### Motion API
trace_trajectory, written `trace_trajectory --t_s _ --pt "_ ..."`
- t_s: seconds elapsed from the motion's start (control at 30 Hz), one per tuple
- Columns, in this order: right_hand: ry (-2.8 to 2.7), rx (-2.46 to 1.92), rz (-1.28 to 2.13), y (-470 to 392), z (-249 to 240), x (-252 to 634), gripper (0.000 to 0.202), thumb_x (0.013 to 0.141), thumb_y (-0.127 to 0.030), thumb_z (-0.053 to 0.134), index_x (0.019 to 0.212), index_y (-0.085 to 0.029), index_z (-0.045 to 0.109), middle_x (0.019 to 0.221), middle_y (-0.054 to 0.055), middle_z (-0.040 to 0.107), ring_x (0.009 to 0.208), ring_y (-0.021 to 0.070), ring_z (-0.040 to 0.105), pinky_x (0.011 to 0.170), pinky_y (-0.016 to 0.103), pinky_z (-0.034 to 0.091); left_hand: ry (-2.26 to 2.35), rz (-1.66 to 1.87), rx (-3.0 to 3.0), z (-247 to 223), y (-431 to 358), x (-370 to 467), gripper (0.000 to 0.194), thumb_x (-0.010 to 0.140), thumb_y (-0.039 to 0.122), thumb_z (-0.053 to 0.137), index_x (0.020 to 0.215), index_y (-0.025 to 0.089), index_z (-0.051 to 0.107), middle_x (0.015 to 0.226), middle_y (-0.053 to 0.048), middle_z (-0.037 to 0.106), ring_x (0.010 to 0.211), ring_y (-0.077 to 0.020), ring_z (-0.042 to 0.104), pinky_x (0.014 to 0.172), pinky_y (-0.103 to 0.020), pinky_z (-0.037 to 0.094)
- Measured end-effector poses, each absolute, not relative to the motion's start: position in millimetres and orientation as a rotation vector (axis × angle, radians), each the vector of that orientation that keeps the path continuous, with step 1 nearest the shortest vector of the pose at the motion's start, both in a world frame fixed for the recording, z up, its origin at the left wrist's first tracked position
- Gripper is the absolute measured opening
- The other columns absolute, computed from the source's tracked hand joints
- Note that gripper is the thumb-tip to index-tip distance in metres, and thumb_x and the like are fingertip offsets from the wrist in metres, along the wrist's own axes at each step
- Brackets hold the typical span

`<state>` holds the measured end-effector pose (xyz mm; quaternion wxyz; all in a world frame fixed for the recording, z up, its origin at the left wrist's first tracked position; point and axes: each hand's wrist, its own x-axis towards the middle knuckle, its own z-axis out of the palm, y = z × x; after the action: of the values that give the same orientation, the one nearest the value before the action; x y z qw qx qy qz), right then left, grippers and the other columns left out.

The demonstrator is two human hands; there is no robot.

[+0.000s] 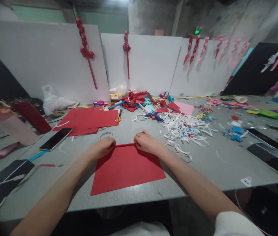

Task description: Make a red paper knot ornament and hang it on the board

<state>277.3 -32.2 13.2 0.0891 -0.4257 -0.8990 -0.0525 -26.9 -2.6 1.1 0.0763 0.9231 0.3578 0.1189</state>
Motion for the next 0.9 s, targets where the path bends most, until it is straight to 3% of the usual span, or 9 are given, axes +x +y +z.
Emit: trace_trajectory --t_s 0.17,0.57,0.67,0.77,0.9 --pt "-2.7 -1.268 -0.165 -30.9 12.8 277.7 0.011 0.095 -0.013 0.061 0.098 -0.016 0.071 0.097 0.01 0.075 0.094 0.0222 0.066 0.1 0.035 0.036 1.022 0.34 2.786 2.2 -2.3 -25.9 0.028 0.102 0.017 0.043 0.107 0.018 0.07 0.105 -0.011 0.068 0.1 -0.0243 0.062 0.088 -0.037 0.05" --pt "-2.769 -1.053 -0.302 -34.9 12.7 281.6 0.02 0.103 -0.019 0.056 0.102 -0.018 0.075 0.095 0.009 0.072 0.096 0.0224 0.06 0.097 0.037 0.034 0.985 0.408 2.629 10.2 -9.8 -24.4 0.028 0.093 0.012 0.052 0.108 0.018 0.075 0.104 -0.011 0.075 0.096 -0.0227 0.067 0.086 -0.033 0.049" --pt "-2.783 -1.041 -0.352 -37.7 14.2 277.7 0.019 0.104 -0.019 0.056 0.102 -0.018 0.075 0.095 0.008 0.071 0.095 0.0226 0.059 0.097 0.037 0.034 0.946 0.417 2.665 15.1 -19.0 -17.7 0.025 0.099 0.021 0.053 0.109 0.017 0.076 0.104 -0.012 0.075 0.096 -0.0234 0.068 0.088 -0.033 0.049" --pt "-2.795 -1.026 -0.38 -41.8 17.0 273.5 0.02 0.105 -0.02 0.054 0.103 -0.018 0.074 0.096 0.009 0.071 0.096 0.0229 0.059 0.097 0.038 0.034 0.953 0.414 2.68 14.3 -22.7 -12.4 0.033 0.107 0.031 0.046 0.105 0.017 0.076 0.101 -0.012 0.075 0.092 -0.0232 0.068 0.084 -0.033 0.048" --pt "-2.792 -1.033 -0.371 -46.1 20.0 269.8 0.019 0.104 -0.018 0.055 0.101 -0.018 0.074 0.096 0.01 0.071 0.095 0.0231 0.059 0.097 0.038 0.035 0.995 0.42 2.646 6.5 -19.6 -9.7 0.032 0.107 0.029 0.046 0.1 0.018 0.075 0.098 -0.011 0.076 0.089 -0.0223 0.068 0.079 -0.032 0.046"
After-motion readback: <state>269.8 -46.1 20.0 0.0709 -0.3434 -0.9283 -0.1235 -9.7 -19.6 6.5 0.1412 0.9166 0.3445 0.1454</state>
